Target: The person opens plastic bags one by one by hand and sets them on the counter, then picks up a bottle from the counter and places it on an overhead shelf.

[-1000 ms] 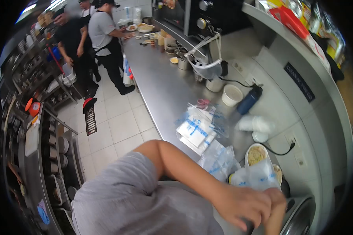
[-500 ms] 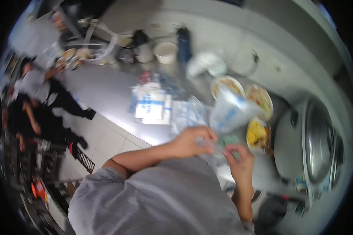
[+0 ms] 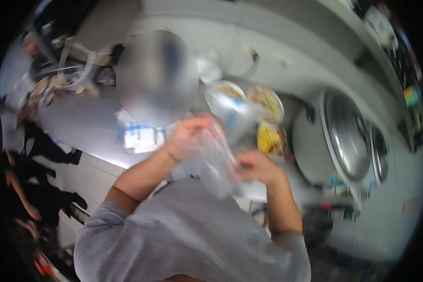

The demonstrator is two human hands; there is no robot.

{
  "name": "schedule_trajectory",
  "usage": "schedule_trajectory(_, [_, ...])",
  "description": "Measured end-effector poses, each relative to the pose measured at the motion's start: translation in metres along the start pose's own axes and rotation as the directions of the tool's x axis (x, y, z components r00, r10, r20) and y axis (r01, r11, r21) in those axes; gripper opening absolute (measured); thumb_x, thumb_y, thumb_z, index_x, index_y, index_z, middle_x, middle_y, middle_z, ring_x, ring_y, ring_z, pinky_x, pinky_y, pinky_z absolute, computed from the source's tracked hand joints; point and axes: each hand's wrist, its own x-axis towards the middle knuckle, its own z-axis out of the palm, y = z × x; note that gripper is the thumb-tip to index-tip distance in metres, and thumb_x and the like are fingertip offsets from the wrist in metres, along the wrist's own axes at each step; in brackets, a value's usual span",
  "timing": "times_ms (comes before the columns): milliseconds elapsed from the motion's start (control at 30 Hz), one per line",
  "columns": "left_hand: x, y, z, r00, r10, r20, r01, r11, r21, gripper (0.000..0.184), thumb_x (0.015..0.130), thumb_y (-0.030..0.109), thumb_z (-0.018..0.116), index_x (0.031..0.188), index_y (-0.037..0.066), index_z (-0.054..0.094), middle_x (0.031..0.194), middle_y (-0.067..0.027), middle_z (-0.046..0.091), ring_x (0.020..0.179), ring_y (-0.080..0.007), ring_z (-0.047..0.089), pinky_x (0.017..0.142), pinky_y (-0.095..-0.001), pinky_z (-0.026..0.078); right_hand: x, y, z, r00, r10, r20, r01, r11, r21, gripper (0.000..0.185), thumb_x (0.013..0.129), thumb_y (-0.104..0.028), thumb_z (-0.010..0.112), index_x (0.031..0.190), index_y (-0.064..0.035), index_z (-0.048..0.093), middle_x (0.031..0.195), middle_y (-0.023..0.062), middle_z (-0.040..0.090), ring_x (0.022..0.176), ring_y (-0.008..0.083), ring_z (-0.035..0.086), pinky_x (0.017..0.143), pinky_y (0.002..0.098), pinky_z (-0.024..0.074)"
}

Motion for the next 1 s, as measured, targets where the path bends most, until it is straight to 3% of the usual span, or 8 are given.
schedule_trajectory(133, [0.028,0.013,-0.01,0.826,-0.144,0.545,0.38,0.856,-0.35,0.033,0.09,0.034,0.048,0.07,0.008,0.053,0.062,0.0003,0.05,0.055,-0.0129,0.048,0.057,-0.0268,0.041,-0.003,-0.033,-0.022,0.887,-0.3,-0.35,0.444,0.76,0.475,0.03,0.076,-0.025,0.066,0.082,0.0033,0.059,0.084,0.0147,0.064,0.064,0.0162,0.057,0.067,0.0299,0.0488])
schedule_trajectory(200, [0.019,0.038,0.032,0.865,-0.371,0.338,0.312,0.925,0.217,0.033,0.091,0.033,0.049,0.084,0.004,0.061,0.076,-0.0029,0.06,0.066,-0.0136,0.057,0.064,-0.0252,0.046,0.018,-0.036,-0.031,0.735,-0.49,-0.469,0.672,0.619,0.406,0.025,0.084,-0.022,0.058,0.089,0.0021,0.058,0.087,0.0143,0.063,0.065,0.0157,0.056,0.067,0.0278,0.0483])
schedule_trajectory(333, [0.048,0.055,0.039,0.872,-0.132,0.47,0.031,0.976,0.217,0.029,0.092,0.025,0.049,0.099,0.0,0.061,0.091,-0.0063,0.065,0.082,-0.0151,0.062,0.077,-0.0264,0.049,0.042,-0.082,0.007,0.452,-0.401,-0.797,0.375,0.896,-0.238,0.017,0.089,-0.016,0.052,0.096,-0.0002,0.055,0.093,0.0101,0.061,0.073,0.0132,0.057,0.067,0.0265,0.0483])
schedule_trajectory(433, [0.064,0.075,0.034,0.935,-0.152,0.321,0.166,0.986,-0.019,0.024,0.092,0.019,0.048,0.103,0.0,0.059,0.094,-0.0086,0.065,0.084,-0.0171,0.064,0.08,-0.0311,0.051,0.046,-0.088,-0.016,0.608,-0.156,-0.779,0.014,0.982,-0.186,0.024,0.085,-0.009,0.055,0.105,0.0031,0.053,0.093,0.0108,0.061,0.083,0.0162,0.059,0.069,0.0276,0.0508])
schedule_trajectory(567, [0.125,0.009,-0.08,0.973,-0.22,0.074,0.229,0.962,-0.151,0.018,0.091,0.016,0.049,0.099,0.004,0.058,0.09,-0.0076,0.066,0.075,-0.0182,0.065,0.074,-0.0358,0.055,0.067,0.071,-0.077,0.725,0.398,-0.562,0.349,0.492,0.798,0.013,0.082,-0.006,0.051,0.095,-0.0065,0.054,0.077,0.0026,0.058,0.06,0.0106,0.053,0.048,0.0243,0.0443])
schedule_trajectory(733, [0.117,-0.063,-0.177,0.862,-0.311,-0.4,0.25,0.948,-0.198,0.013,0.085,0.012,0.053,0.095,0.007,0.059,0.082,-0.0067,0.066,0.073,-0.0175,0.065,0.07,-0.0362,0.055,0.082,0.14,-0.04,0.751,0.331,-0.572,0.152,0.755,0.638,0.008,0.085,-0.012,0.051,0.092,-0.0105,0.055,0.072,0.0005,0.055,0.061,0.0128,0.054,0.045,0.0262,0.0388])
schedule_trajectory(933, [0.06,-0.018,-0.097,0.729,0.637,-0.252,0.058,0.309,0.949,0.046,0.086,0.031,0.058,0.117,-0.002,0.051,0.109,-0.018,0.059,0.101,-0.0266,0.058,0.088,-0.0381,0.046,0.082,0.102,-0.04,0.514,0.087,-0.854,0.08,0.986,0.148,0.025,0.09,-0.024,0.051,0.107,-0.0051,0.054,0.094,0.0081,0.06,0.083,0.0181,0.058,0.067,0.0331,0.0471])
schedule_trajectory(1000, [0.087,-0.024,-0.095,0.616,0.786,-0.05,-0.392,0.361,0.846,0.057,0.084,0.039,0.059,0.118,-0.005,0.046,0.116,-0.0207,0.053,0.097,-0.0304,0.059,0.086,-0.0374,0.046,0.085,0.051,-0.024,0.39,-0.068,-0.918,0.452,0.883,0.126,0.032,0.092,-0.026,0.05,0.112,-0.0022,0.051,0.104,0.0101,0.058,0.091,0.0187,0.057,0.076,0.0335,0.0463])
